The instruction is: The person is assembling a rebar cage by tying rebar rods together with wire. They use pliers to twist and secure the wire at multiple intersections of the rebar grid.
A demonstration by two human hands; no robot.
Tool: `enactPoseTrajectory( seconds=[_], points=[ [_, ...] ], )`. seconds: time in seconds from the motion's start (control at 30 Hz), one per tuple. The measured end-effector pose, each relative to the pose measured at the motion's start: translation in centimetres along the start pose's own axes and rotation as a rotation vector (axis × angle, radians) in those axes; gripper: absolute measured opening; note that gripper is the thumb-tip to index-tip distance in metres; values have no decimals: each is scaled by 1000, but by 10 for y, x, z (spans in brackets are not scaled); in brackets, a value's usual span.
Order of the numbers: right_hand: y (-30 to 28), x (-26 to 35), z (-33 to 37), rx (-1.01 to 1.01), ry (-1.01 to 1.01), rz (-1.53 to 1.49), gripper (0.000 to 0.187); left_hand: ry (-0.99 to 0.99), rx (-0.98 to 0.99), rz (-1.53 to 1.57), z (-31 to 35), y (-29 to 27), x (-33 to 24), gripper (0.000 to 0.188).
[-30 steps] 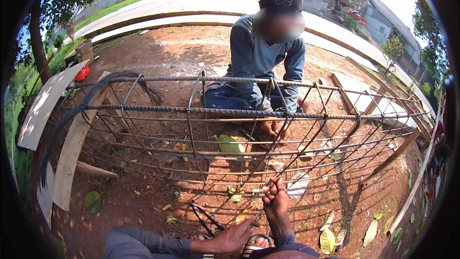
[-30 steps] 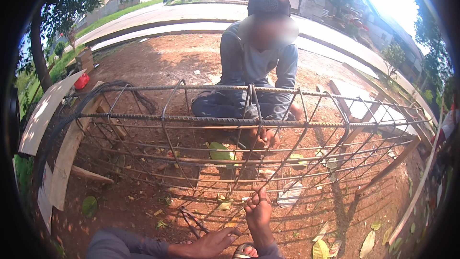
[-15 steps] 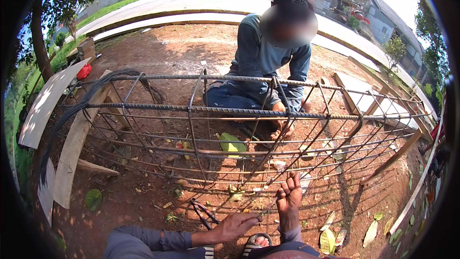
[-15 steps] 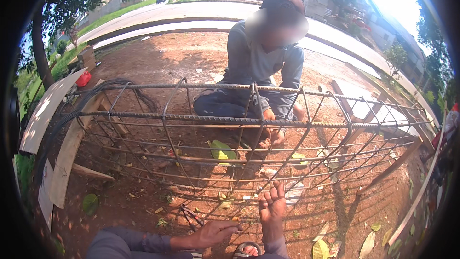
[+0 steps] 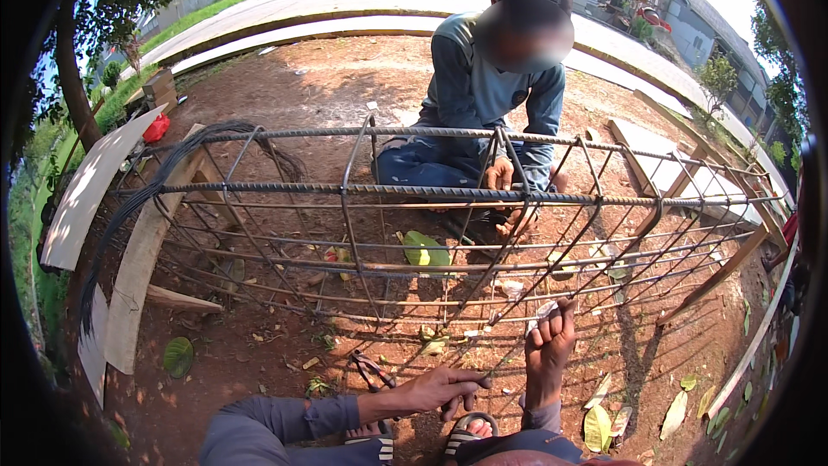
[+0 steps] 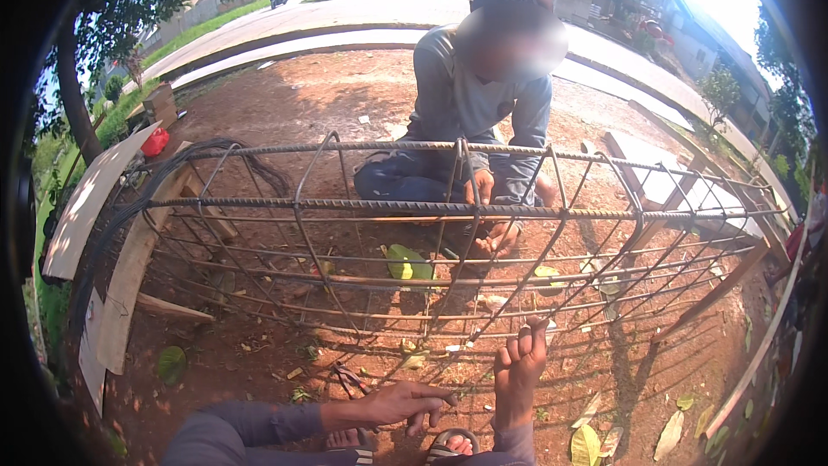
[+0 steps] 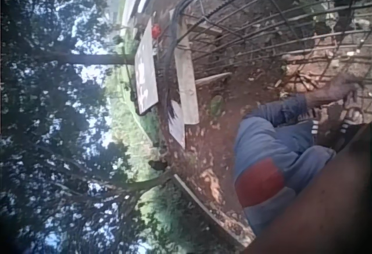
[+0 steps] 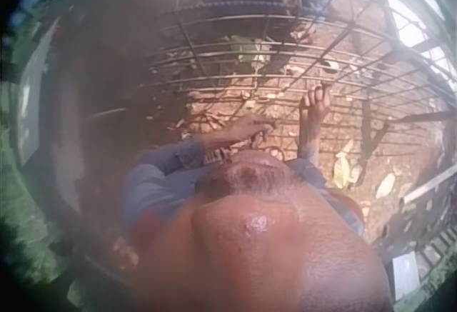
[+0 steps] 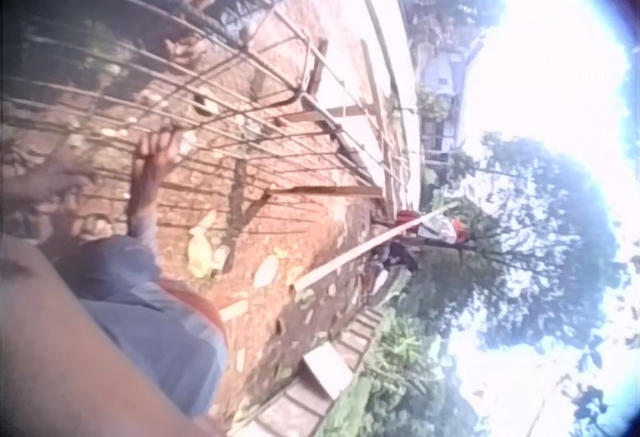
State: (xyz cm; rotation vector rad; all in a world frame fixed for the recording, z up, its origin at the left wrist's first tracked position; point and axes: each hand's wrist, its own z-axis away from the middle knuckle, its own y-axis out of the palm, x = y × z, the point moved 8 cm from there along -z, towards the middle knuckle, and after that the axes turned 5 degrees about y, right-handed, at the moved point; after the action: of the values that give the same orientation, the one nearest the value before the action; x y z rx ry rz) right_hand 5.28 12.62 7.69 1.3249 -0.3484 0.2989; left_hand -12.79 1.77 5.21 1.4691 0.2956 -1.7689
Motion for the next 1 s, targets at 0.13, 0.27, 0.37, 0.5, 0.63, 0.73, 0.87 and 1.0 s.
enactPoseTrajectory(
  seconds=[0.13,0.27,0.37,0.5,0.63,0.73,0.87,1.0],
  points=[
    [-1,2,5,-22,-61,124,30,-12,-56,-115,-5,-4,5,41],
    [11,-2,11,13,-90,210,30,121,-53,-356,-11,-16,5,36],
    [21,-21,18,134,14,266,30,350,-114,-571,-10,-12,-8,35],
    [7,-50,31,13,143,387,34,45,-55,-188,-18,-5,-27,39],
    [1,-59,31,-23,191,333,32,-6,-104,-63,-19,-9,-12,38],
    [1,-60,22,109,273,43,32,-64,88,473,-17,0,-6,37],
    [5,-58,23,188,273,72,34,-72,-24,139,-24,-11,-2,34],
    [-3,-57,25,54,270,97,32,229,-279,-486,-21,-16,-28,32]
  ],
)
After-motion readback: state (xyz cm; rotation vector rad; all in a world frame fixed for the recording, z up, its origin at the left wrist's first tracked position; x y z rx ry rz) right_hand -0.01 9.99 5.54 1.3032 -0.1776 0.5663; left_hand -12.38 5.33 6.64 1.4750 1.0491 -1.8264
